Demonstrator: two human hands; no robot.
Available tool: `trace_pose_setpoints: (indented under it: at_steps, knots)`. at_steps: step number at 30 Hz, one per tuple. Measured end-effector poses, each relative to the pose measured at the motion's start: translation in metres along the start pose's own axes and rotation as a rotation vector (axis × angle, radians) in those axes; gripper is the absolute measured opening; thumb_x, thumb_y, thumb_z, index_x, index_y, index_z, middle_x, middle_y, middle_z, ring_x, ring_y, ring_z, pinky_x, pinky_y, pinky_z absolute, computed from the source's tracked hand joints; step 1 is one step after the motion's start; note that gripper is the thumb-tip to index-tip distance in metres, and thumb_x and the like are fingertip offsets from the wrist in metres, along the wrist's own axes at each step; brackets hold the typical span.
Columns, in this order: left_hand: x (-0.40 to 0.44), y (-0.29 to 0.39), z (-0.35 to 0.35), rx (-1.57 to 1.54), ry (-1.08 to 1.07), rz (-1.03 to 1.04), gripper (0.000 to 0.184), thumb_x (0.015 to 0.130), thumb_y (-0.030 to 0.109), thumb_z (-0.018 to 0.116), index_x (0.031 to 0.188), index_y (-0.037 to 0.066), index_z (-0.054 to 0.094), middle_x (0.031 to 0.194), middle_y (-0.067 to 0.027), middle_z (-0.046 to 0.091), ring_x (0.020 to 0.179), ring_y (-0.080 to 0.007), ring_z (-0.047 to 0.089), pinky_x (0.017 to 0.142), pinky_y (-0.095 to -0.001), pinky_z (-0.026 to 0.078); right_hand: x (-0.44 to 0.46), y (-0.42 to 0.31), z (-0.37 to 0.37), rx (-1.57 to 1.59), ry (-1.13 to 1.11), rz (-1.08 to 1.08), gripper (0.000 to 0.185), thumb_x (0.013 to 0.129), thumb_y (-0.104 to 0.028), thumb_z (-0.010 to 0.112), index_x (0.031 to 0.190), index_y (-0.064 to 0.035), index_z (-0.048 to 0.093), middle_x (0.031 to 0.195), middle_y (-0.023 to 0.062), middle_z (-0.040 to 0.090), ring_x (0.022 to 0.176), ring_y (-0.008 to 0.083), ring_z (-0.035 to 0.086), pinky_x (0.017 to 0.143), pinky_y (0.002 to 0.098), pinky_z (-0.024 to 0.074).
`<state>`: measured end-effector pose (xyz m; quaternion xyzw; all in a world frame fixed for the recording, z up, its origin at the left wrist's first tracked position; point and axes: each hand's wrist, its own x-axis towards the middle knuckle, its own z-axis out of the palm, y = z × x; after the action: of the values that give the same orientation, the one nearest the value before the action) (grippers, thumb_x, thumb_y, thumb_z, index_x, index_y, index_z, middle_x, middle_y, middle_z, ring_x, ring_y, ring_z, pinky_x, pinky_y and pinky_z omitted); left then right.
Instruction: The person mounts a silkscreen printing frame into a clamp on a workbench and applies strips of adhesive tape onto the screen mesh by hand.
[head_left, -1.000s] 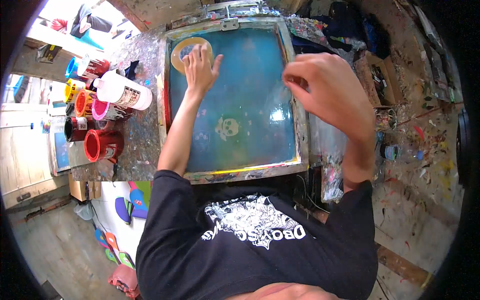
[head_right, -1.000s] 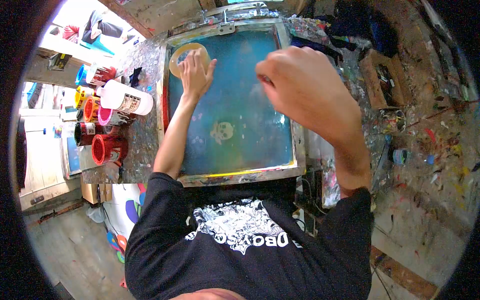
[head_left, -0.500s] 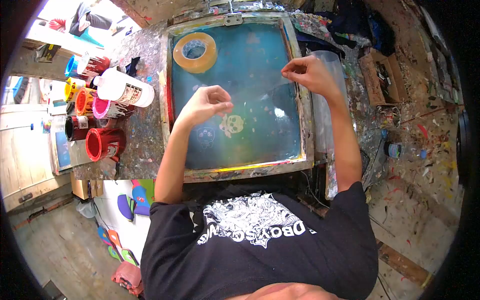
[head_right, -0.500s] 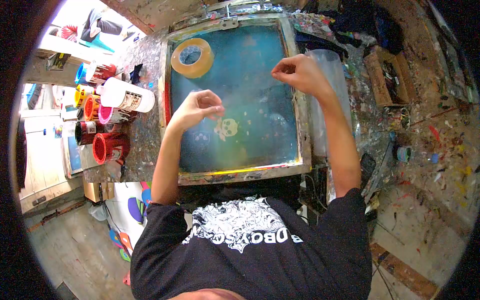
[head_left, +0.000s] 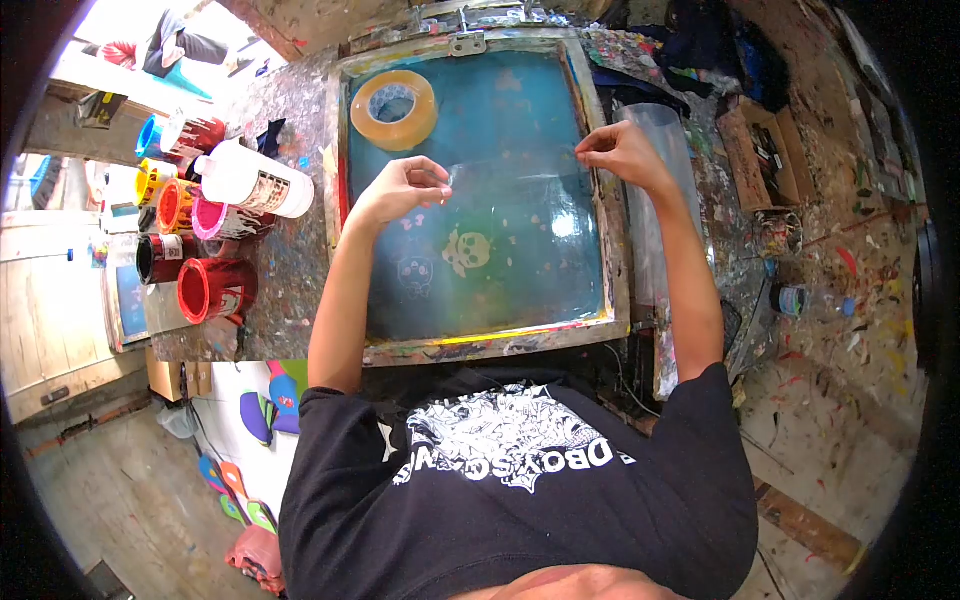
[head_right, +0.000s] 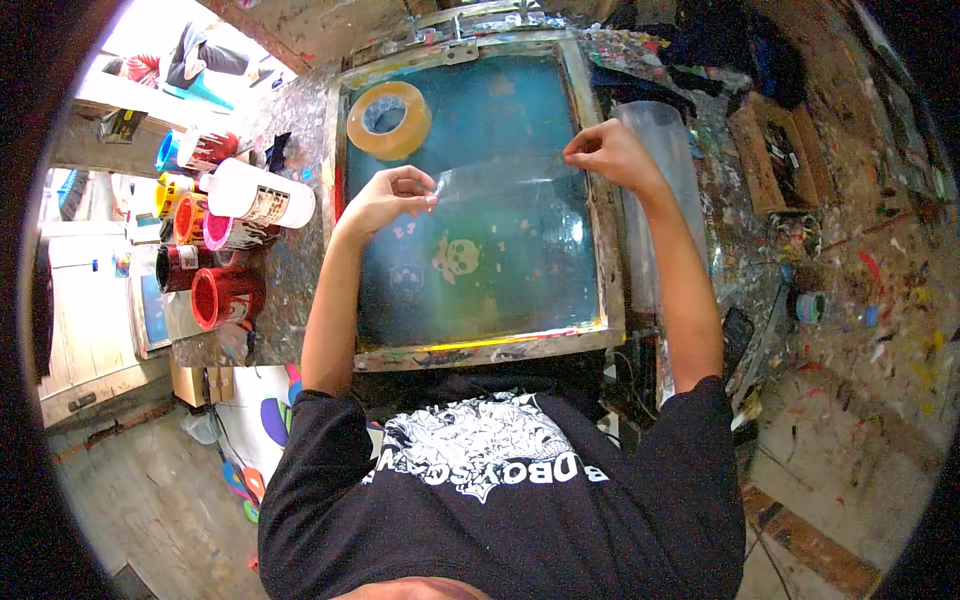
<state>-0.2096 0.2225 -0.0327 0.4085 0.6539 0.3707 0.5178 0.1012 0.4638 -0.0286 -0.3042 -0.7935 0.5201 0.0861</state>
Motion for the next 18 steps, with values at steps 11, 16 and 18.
trace_pose_setpoints:
  at_steps: [11,16,18]
  knots:
    - [0.013,-0.014,0.003,0.153,0.173,-0.062,0.030,0.081,0.016,0.086,0.102,0.000,0.071,0.084,-0.0044,0.073,0.073,-0.0098,0.065,0.065,-0.0260,0.052,0.006,0.004,0.008,-0.430,0.087,0.051,0.017,0.071,-0.019,0.083,0.086,-0.0111,0.082,0.081,0.0098,0.077,0.072,0.0191,0.074,0.072,0.0312,0.0574]
    - [0.017,-0.018,0.007,0.183,0.215,-0.107,0.037,0.078,0.019,0.088,0.105,0.000,0.070,0.081,-0.0043,0.074,0.069,-0.0088,0.064,0.059,-0.0254,0.048,0.007,0.002,0.014,-0.521,0.090,0.058,0.013,0.071,-0.018,0.082,0.084,-0.0127,0.082,0.081,0.0092,0.077,0.074,0.0215,0.075,0.074,0.0334,0.0581]
    - [0.022,-0.022,0.006,0.201,0.221,-0.115,0.040,0.078,0.019,0.088,0.107,-0.001,0.069,0.083,-0.0056,0.075,0.067,-0.0091,0.063,0.058,-0.0251,0.047,0.008,0.004,0.014,-0.529,0.072,0.070,0.012,0.071,-0.018,0.082,0.083,-0.0136,0.082,0.081,0.0087,0.077,0.074,0.0217,0.075,0.075,0.0339,0.0580]
